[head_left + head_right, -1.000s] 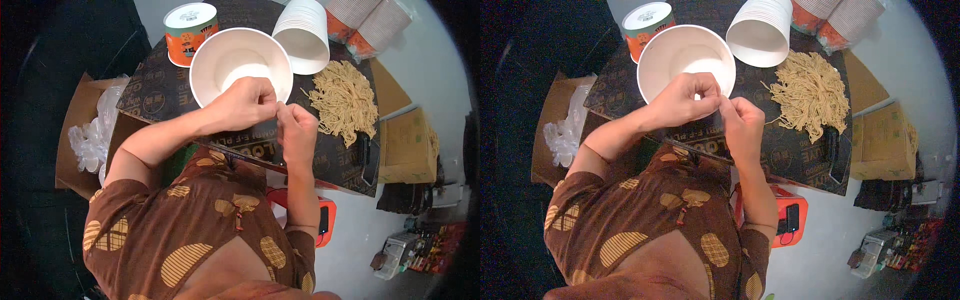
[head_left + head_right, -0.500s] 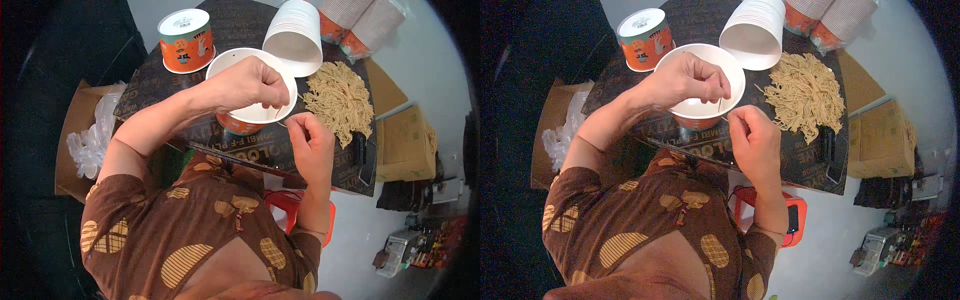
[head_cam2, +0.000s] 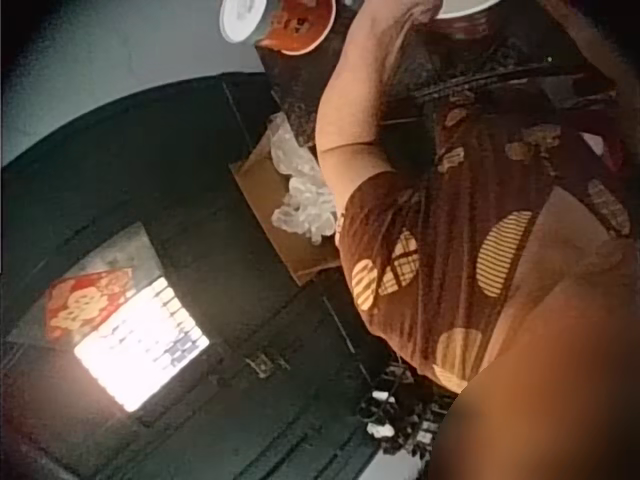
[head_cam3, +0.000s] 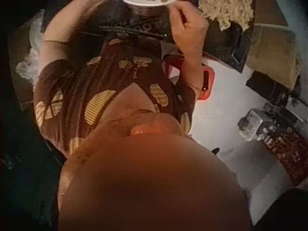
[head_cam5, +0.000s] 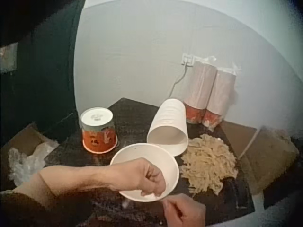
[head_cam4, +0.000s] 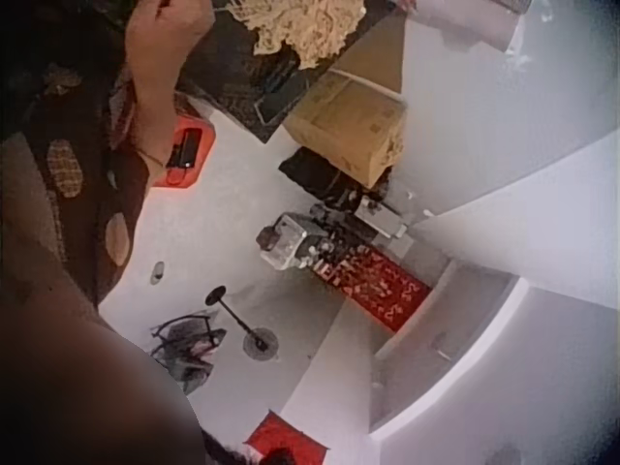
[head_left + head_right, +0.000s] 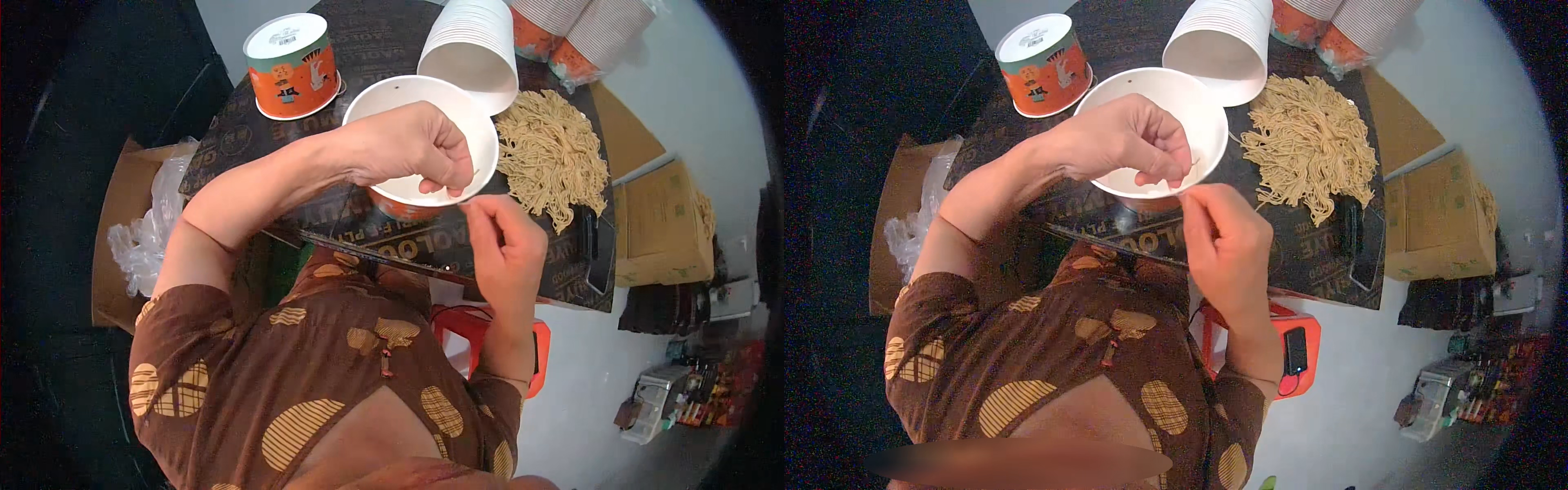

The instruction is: Unwrapping stacks of paper buckets and applying rubber bands to individual buckets for packaging.

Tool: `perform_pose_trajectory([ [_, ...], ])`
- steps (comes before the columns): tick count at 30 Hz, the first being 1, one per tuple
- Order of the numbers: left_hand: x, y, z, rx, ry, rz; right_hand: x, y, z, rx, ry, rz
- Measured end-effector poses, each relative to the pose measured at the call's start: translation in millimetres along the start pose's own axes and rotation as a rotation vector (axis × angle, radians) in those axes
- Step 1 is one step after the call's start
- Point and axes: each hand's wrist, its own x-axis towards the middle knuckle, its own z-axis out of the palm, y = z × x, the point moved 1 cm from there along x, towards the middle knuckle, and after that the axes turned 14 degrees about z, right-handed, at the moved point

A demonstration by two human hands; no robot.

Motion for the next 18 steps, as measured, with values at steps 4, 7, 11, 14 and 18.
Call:
perform_pose_trajectory([
  [4,1.4,-3.7,0.4,0.013,-0.040,-0.032,8.4,5.0,-2.4,0.069,0.011,0.043],
  [7,3.4,-5.4,1.0,0.050,-0.064,-0.023,13.9,3.1,-4.6,0.008,-0.001,0.027],
  [11,5.3,-1.6,6.1,0.116,-0.094,-0.018,23.9,-1.1,-7.6,-0.028,0.003,0.013],
  [14,9.4,-3.3,8.7,0.205,-0.166,-0.015,32.5,-6.3,-12.2,-0.040,-0.063,0.031],
  [18,13.3,-8.5,9.6,0.211,-0.127,-0.011,42.3,-1.6,-20.0,0.076,-0.154,0.017],
])
